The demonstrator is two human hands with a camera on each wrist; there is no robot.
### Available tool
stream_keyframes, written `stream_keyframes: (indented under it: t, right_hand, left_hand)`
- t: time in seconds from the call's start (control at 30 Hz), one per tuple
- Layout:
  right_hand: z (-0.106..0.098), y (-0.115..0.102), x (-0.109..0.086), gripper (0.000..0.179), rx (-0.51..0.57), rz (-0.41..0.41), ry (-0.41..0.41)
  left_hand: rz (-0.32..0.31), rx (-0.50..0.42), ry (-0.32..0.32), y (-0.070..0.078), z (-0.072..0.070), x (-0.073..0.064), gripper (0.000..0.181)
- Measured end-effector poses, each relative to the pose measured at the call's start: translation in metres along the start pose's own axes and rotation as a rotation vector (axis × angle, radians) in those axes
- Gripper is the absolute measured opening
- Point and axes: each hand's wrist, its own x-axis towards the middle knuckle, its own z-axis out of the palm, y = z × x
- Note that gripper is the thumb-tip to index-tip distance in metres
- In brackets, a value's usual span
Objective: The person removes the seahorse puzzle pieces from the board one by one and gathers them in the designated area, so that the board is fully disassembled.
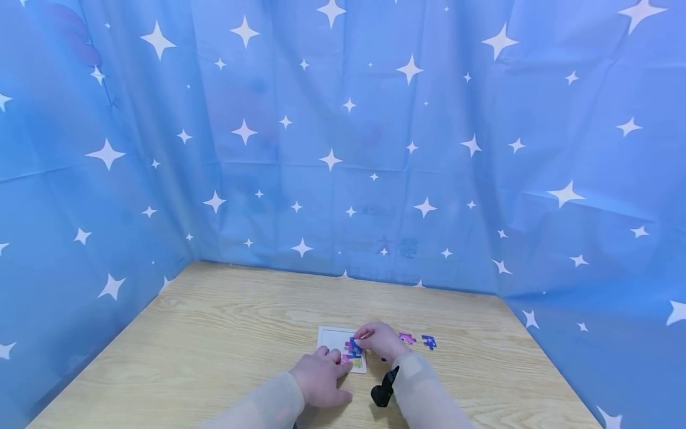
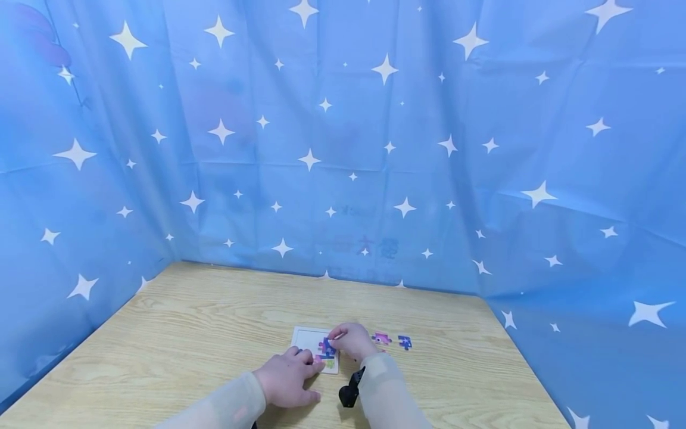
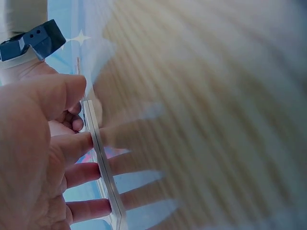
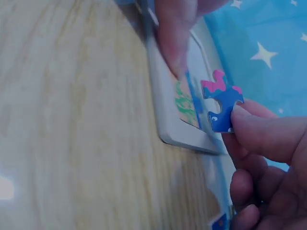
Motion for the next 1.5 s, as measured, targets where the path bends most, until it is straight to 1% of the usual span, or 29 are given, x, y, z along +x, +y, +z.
stream_keyframes:
  t: [0.07,0.2,0.27,0.37,0.47,0.57,0.6,0.67,0.7,0.8,0.87,1.0,1.2,1.33,1.5]
  right_hand:
    - [-0.004,0.004,0.001,0.008,0.028,0.001,-0.001]
    - [-0.018,0.010,-0.003,0.010,0.111,0.033,-0.009]
    - [-0.027,0.014,-0.007,0.011,0.152,0.057,-0.007]
    - [-0.040,0.022,-0.013,0.010,0.186,0.086,0.004]
    - [-0.054,0.033,-0.018,0.011,0.224,0.101,-0.015]
    - [-0.068,0.044,-0.023,0.010,0.208,0.078,-0.039]
    - [-0.073,0.048,-0.024,0.009,0.185,0.070,-0.044]
    - [-0.081,0.055,-0.026,0.008,0.114,0.062,-0.026]
    - [-0.085,0.058,-0.028,0.007,0.089,0.070,-0.017]
    - [-0.097,0.066,-0.031,0.008,0.057,0.120,0.004]
    - [-0.104,0.069,-0.035,0.008,0.060,0.155,0.008]
    - [-0.116,0.075,-0.042,0.007,0.047,0.187,0.004]
    - [-0.124,0.080,-0.048,0.004,0.000,0.200,0.000]
    - [-0.123,0.084,-0.049,0.005,-0.025,0.199,-0.001]
    - [-0.120,0.088,-0.048,0.004,-0.059,0.187,0.021]
  left_hand:
    - [0.005,0.010,0.011,0.001,0.000,0.000,0.064]
    - [0.006,0.020,0.022,0.002,0.000,-0.001,0.065]
    - [0.004,0.018,0.020,0.003,0.000,-0.001,0.065]
    - [0.001,0.011,0.012,0.003,0.000,-0.001,0.065]
    - [-0.002,0.003,0.011,0.003,0.001,0.000,0.065]
    - [-0.001,0.007,0.015,0.003,0.001,-0.001,0.064]
    - [-0.001,0.009,0.016,0.003,0.002,-0.001,0.064]
    - [-0.001,0.011,0.016,0.003,0.002,-0.001,0.064]
    - [-0.002,0.010,0.015,0.003,0.001,-0.001,0.064]
    - [-0.003,0.006,0.011,0.004,0.000,-0.002,0.064]
    - [-0.002,0.007,0.009,0.004,-0.001,-0.002,0.064]
    - [-0.001,0.012,0.006,0.004,-0.001,-0.003,0.065]
    - [-0.003,0.009,-0.002,0.002,0.001,-0.002,0.064]
    - [-0.007,0.006,-0.008,0.002,0.001,-0.002,0.064]
    - [0.001,0.016,0.000,0.002,0.000,-0.002,0.065]
